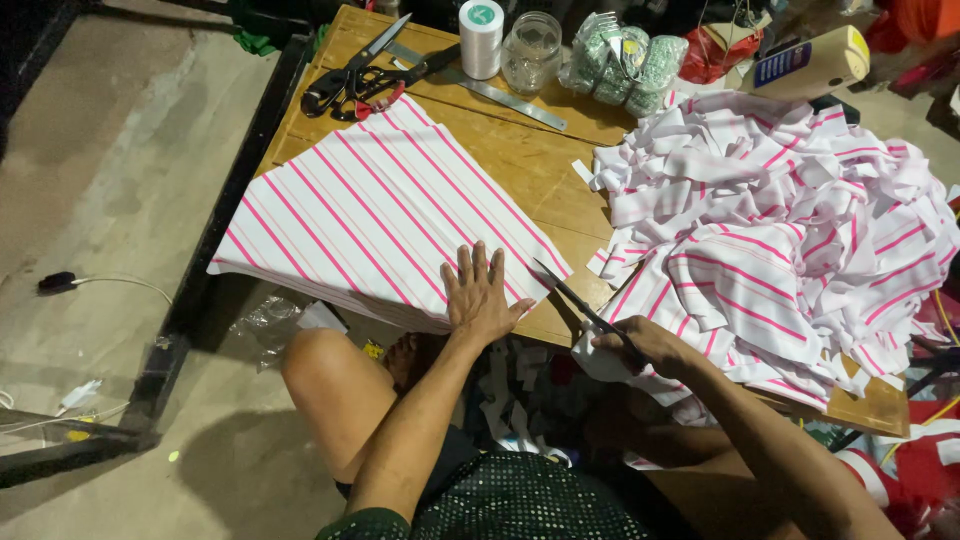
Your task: Cutting a piece of striped fabric with scissors on a wooden table
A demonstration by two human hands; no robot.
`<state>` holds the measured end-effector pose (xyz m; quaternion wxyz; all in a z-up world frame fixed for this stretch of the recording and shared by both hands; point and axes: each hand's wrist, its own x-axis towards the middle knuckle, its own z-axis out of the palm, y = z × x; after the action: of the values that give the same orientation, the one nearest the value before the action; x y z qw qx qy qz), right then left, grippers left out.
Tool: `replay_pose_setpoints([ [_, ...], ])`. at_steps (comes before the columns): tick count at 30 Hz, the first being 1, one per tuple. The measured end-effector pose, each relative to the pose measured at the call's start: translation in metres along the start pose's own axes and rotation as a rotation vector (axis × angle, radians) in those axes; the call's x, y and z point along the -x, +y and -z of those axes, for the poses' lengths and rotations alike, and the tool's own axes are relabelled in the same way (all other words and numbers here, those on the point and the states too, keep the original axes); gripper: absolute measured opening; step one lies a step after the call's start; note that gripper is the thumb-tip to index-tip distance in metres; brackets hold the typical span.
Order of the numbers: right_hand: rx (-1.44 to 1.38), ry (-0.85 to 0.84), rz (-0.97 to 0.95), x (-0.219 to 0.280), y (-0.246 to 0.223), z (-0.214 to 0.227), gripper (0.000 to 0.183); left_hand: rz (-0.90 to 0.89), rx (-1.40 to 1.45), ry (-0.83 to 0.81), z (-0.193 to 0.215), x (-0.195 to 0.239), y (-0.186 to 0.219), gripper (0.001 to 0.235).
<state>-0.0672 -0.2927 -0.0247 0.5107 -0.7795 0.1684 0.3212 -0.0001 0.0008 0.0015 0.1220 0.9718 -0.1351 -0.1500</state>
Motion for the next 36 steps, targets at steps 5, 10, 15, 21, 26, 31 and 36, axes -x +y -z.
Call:
replay_pose_setpoints([
  [5,-0.009,-0.007,0.018,-0.011,-0.005,-0.002,0.043,-0.016,0.019,0.018,0.002,0.003,-0.001,0.103],
  [10,-0.009,-0.012,0.056,-0.014,0.004,-0.003,0.041,-0.023,0.027,0.06,-0.004,0.001,-0.002,0.104],
  [15,0.047,-0.022,0.087,-0.031,0.026,0.003,0.042,-0.022,0.041,0.046,-0.006,0.001,-0.003,0.104],
  [21,0.001,-0.001,0.052,-0.016,-0.015,-0.014,0.044,-0.017,0.03,0.04,0.0,0.005,0.0,0.103],
  [26,-0.008,-0.013,0.081,-0.021,-0.026,-0.016,0.051,-0.027,0.036,0.045,0.001,0.006,-0.001,0.104],
  [31,-0.034,-0.017,0.133,-0.02,-0.021,-0.018,0.053,-0.025,0.031,0.036,-0.004,0.004,-0.002,0.105],
  [36,-0.087,0.015,0.141,-0.001,-0.041,-0.027,0.04,-0.029,0.032,0.027,-0.003,0.004,-0.002,0.106],
])
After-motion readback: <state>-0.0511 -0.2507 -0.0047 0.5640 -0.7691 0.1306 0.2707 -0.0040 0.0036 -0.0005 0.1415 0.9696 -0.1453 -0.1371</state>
